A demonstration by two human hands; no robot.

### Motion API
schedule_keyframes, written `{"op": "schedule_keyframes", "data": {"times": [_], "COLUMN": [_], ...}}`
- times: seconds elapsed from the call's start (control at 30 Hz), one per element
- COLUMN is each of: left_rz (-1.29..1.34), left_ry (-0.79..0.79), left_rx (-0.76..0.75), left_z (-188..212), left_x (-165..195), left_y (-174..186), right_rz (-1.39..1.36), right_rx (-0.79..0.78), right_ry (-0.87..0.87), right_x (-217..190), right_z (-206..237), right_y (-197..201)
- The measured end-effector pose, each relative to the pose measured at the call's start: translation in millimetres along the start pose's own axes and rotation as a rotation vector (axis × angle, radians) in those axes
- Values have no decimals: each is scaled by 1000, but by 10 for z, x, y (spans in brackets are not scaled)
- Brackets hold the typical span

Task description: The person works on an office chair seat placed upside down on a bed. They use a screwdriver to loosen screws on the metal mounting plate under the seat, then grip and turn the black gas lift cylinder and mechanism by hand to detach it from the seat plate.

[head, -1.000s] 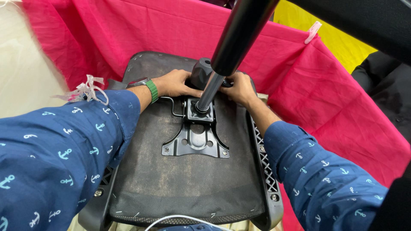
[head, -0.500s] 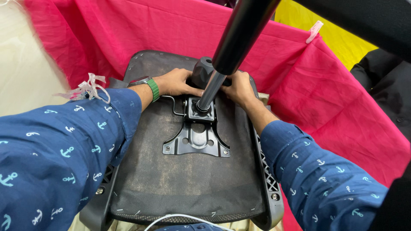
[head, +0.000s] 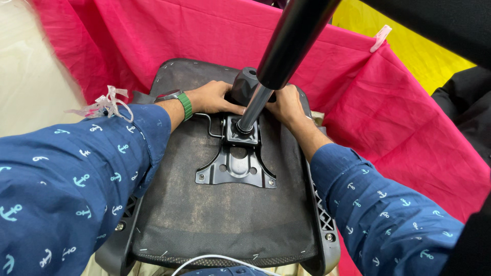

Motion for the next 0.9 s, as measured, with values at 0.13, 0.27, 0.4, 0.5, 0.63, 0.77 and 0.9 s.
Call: {"op": "schedule_keyframes", "data": {"times": [0.13,0.27,0.4,0.5,0.63,0.77,0.9], "left_rz": [-4,-3,-32,-3,21,29,11], "left_ry": [-23,-10,16,-8,-18,-34,-14], "left_rx": [-5,-5,-18,-13,-9,-4,-9], "left_z": [13,22,17,26,30,28,25], "left_x": [34,37,40,56,63,71,54], "left_y": [2,14,10,14,14,12,10], "right_rz": [-8,66,66,86,88,54,60], "right_rx": [40,15,1,8,15,25,-38], "right_ry": [45,-39,-99,-119,-105,-76,-273], "right_x": [-34,38,120,174,183,135,236], "right_z": [10,12,27,32,7,26,71], "right_y": [29,-12,-32,-31,-41,-3,42]}}
Point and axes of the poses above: each hand's wrist, its own z-axis away from the middle knuckle, its own y-axis out of the back of the hand, x = y × z, the point moved 7 cm from there along -z, towards the middle knuckle, and after that the axes turned 6 degrees about -z, right-handed, at the moved point
